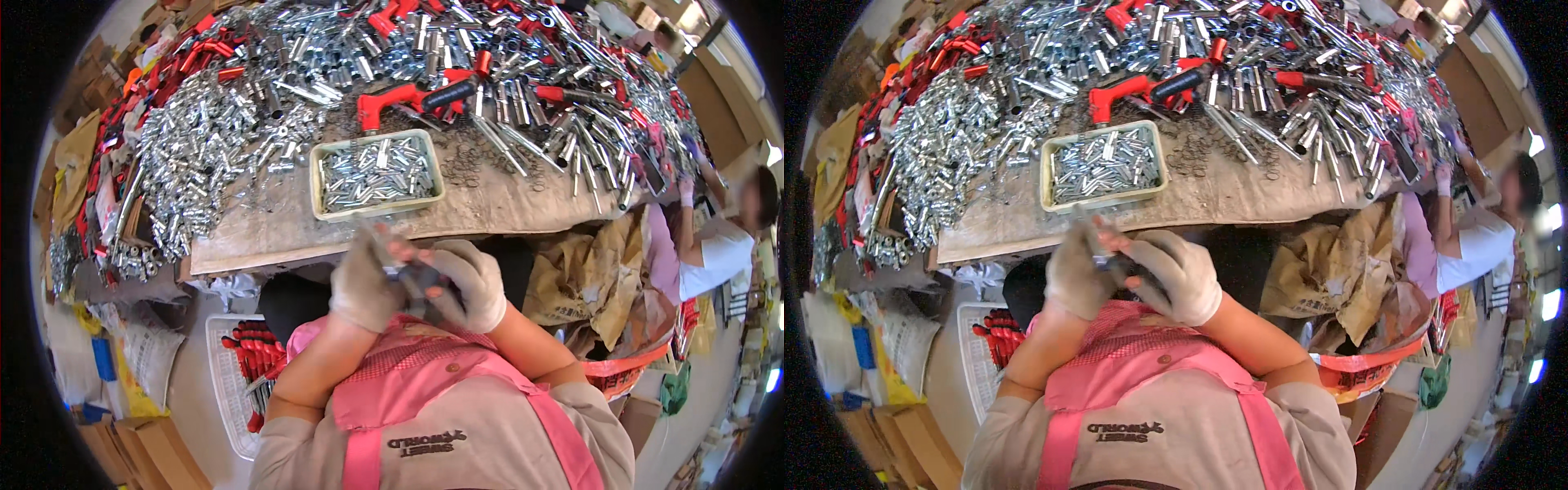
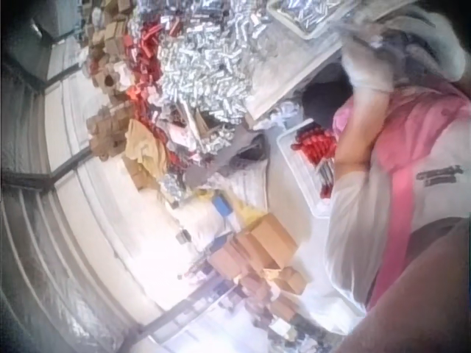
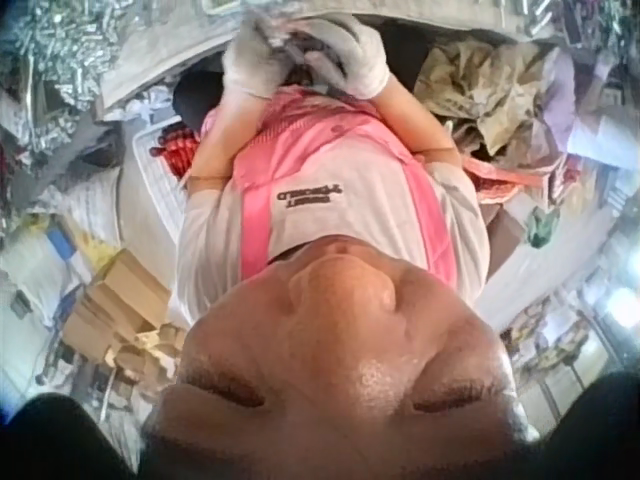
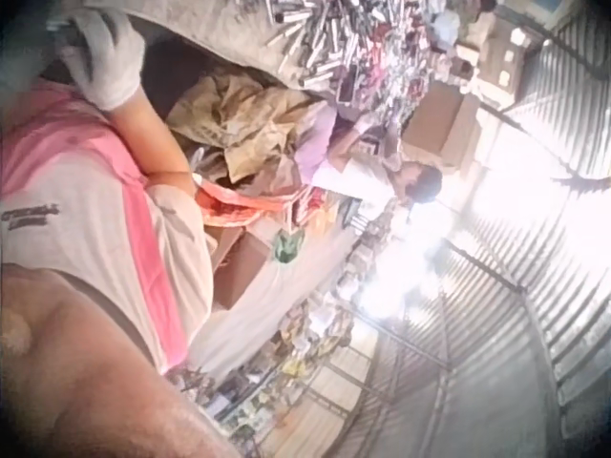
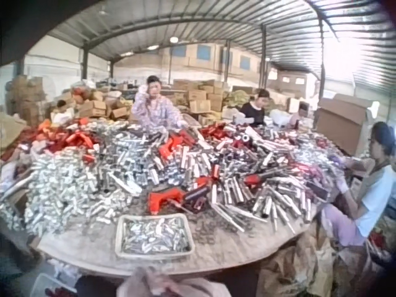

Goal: Manual assembly of red-handled tools by inserting metal tubes and small components into the handles.

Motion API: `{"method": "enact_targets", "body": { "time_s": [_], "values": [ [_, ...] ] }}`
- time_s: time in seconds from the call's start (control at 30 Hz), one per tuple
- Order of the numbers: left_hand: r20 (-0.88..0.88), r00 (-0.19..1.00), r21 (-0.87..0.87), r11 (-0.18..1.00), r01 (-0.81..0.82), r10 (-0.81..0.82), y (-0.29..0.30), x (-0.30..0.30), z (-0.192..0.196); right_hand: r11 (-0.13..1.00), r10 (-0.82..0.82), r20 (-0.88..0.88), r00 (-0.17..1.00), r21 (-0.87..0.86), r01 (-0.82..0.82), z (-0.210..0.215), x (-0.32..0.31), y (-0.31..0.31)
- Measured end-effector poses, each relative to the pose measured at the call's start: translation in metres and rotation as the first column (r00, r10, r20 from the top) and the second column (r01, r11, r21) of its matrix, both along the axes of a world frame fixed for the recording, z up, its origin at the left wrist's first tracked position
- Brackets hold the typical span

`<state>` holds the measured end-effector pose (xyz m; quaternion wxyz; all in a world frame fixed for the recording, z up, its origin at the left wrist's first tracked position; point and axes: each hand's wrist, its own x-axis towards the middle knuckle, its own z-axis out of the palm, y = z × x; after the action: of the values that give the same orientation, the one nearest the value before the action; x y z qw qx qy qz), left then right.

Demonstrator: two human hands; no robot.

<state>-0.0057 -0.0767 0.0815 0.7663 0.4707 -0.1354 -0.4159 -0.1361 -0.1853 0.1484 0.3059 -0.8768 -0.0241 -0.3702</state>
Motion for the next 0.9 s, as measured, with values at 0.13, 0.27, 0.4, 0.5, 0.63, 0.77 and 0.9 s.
{"method": "enact_targets", "body": {
  "time_s": [0.13, 0.27, 0.4, 0.5, 0.63, 0.77, 0.9],
  "values": [
    [-0.827, 0.539, -0.276, 0.951, -0.142, -0.159, 0.019, 0.011, 0.058, 0.863, -0.475, -0.193, 0.858, 0.085, 0.497, -0.012, -0.032, -0.045],
    [-0.721, 0.523, -0.378, 0.891, 0.252, -0.454, 0.021, -0.011, 0.070, 0.607, -0.780, -0.054, 0.624, 0.178, 0.774, -0.061, -0.061, -0.143],
    [-0.635, 0.671, -0.120, 0.907, 0.403, -0.382, -0.002, -0.020, 0.063, 0.429, -0.892, -0.270, 0.363, -0.253, 0.867, -0.076, -0.061, -0.179],
    [-0.692, 0.562, -0.202, 0.869, 0.452, -0.453, -0.001, -0.018, 0.044, 0.612, -0.752, -0.344, 0.562, -0.048, 0.790, -0.070, -0.060, -0.188],
    [-0.767, 0.436, -0.290, 0.860, 0.419, -0.471, 0.003, -0.018, 0.026, 0.527, -0.814, -0.214, 0.541, 0.122, 0.841, -0.049, -0.066, -0.227],
    [-0.672, 0.640, -0.038, 0.880, 0.473, -0.373, -0.008, -0.031, 0.041, 0.351, -0.924, -0.315, 0.216, -0.478, 0.805, -0.043, -0.055, -0.288],
    [-0.609, 0.598, -0.156, 0.818, 0.553, -0.520, -0.011, -0.035, 0.031, 0.357, -0.913, -0.408, 0.020, -0.774, 0.523, -0.045, -0.032, -0.317]
  ]
}}
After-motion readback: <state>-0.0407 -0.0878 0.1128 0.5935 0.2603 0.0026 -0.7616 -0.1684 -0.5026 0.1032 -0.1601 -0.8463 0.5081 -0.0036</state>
